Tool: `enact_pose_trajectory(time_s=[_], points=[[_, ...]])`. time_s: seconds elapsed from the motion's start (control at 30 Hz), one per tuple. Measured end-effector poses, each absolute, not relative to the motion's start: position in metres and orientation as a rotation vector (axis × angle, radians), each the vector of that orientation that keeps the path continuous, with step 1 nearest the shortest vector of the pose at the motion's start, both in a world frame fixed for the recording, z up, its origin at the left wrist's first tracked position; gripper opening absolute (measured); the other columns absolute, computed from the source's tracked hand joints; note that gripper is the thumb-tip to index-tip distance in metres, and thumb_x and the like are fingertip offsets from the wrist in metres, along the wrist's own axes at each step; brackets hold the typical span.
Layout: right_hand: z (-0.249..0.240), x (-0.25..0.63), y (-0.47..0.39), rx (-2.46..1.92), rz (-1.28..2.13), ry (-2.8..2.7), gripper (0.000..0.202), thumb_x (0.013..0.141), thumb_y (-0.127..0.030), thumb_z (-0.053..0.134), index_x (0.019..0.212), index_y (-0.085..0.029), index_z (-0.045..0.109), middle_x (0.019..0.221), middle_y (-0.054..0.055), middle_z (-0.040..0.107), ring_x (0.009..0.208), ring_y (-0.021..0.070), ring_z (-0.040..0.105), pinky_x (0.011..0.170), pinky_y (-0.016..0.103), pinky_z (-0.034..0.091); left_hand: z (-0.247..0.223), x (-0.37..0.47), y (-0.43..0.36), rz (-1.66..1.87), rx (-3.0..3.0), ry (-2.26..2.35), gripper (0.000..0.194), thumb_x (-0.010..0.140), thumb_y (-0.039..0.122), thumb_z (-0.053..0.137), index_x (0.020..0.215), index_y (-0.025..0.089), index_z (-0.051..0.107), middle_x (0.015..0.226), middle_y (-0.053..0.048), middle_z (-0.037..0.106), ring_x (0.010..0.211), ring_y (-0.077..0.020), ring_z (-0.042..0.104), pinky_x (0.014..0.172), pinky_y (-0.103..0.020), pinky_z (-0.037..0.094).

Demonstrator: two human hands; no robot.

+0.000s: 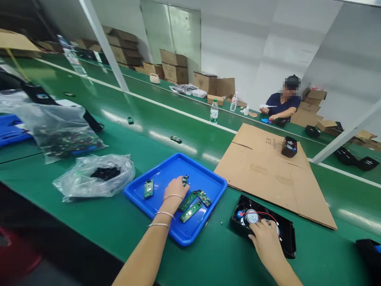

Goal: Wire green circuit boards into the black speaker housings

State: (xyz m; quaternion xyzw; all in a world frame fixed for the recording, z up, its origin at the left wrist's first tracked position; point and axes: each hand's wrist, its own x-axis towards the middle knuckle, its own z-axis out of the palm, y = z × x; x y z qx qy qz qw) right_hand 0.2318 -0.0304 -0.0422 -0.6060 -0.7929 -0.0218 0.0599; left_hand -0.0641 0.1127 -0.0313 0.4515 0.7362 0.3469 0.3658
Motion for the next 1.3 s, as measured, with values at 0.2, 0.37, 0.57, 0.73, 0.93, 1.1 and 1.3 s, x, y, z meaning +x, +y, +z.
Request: enact_pose_trajectory(time_s=[0.2, 0.37, 0.57, 0.73, 0.93, 1.1, 1.3], points=[[-0.023, 0.225, -0.018, -1.656, 0.484, -1.838, 0.036, 0.089, -0.041, 0.043, 0.114, -0.018, 0.054, 0.076, 0.004, 0.06, 0.065, 0.0178, 0.054, 0.064, 0.032, 0.045, -0.023, -0.042, 0.069, 1.028, 0.971, 1.24, 0.048, 0.056, 0.034, 0.072, 0.097, 0.013, 0.061, 0.095, -0.01, 0.068, 0.09, -0.0253, 0.063, 0.081, -0.036, 0.048], [-0.001, 0.226, -0.004, -1.359, 0.553, -1.486, 0.028, 0.087, -0.041, 0.05, 0.094, -0.022, 0.068, 0.082, 0.006, 0.06, 0.071, 0.0169, 0.057, 0.06, 0.028, 0.048, -0.028, -0.007, 0.033, 1.012, 0.772, 0.836, 0.048, 0.055, 0.04, 0.076, 0.094, 0.014, 0.063, 0.089, -0.009, 0.068, 0.082, -0.0236, 0.064, 0.066, -0.032, 0.052], [0.004, 0.207, -0.003, -1.106, 0.779, -1.414, 0.012, 0.083, -0.03, 0.06, 0.085, -0.023, 0.069, 0.071, 0.002, 0.064, 0.063, 0.0153, 0.06, 0.059, 0.027, 0.05, -0.028, 0.014, 0.018, 0.941, 0.654, 0.624, 0.045, 0.055, 0.036, 0.08, 0.094, 0.017, 0.065, 0.093, -0.007, 0.066, 0.081, -0.025, 0.065, 0.07, -0.041, 0.055], [0.008, 0.19, -0.013, -1.186, 0.58, -1.714, 0.016, 0.087, -0.024, 0.051, 0.081, -0.02, 0.065, 0.074, 0.003, 0.063, 0.064, 0.0137, 0.056, 0.057, 0.025, 0.045, -0.022, 0.024, 0.013, 0.938, 0.659, 0.611, 0.045, 0.06, 0.028, 0.078, 0.101, 0.017, 0.065, 0.092, -0.007, 0.068, 0.09, -0.028, 0.065, 0.084, -0.046, 0.05], [0.004, 0.187, -0.014, -1.268, 0.407, -1.811, 0.023, 0.092, -0.029, 0.044, 0.076, -0.018, 0.057, 0.07, 0.001, 0.059, 0.063, 0.0132, 0.053, 0.057, 0.025, 0.041, -0.016, 0.031, 0.011, 1.113, 1.036, 1.011, 0.035, 0.063, 0.029, 0.072, 0.095, 0.018, 0.064, 0.104, -0.009, 0.068, 0.101, -0.027, 0.061, 0.087, -0.038, 0.05], [-0.003, 0.18, -0.013, -1.308, 0.267, -1.823, 0.025, 0.094, -0.028, 0.04, 0.077, -0.018, 0.056, 0.064, 0.0, 0.057, 0.059, 0.013, 0.051, 0.056, 0.026, 0.037, -0.013, 0.037, 0.005, 1.22, 1.013, 1.088, 0.033, 0.066, 0.032, 0.067, 0.095, 0.018, 0.057, 0.086, -0.004, 0.069, 0.08, -0.021, 0.067, 0.073, -0.035, 0.057], [-0.011, 0.17, -0.012, -1.323, 0.135, -1.786, 0.029, 0.095, -0.026, 0.036, 0.075, -0.018, 0.056, 0.064, 0.001, 0.058, 0.057, 0.0135, 0.049, 0.055, 0.027, 0.036, -0.018, 0.048, -0.004, 1.375, 1.026, 1.13, 0.028, 0.066, 0.029, 0.069, 0.088, 0.018, 0.054, 0.079, -0.002, 0.066, 0.076, -0.0191, 0.068, 0.073, -0.033, 0.057]])
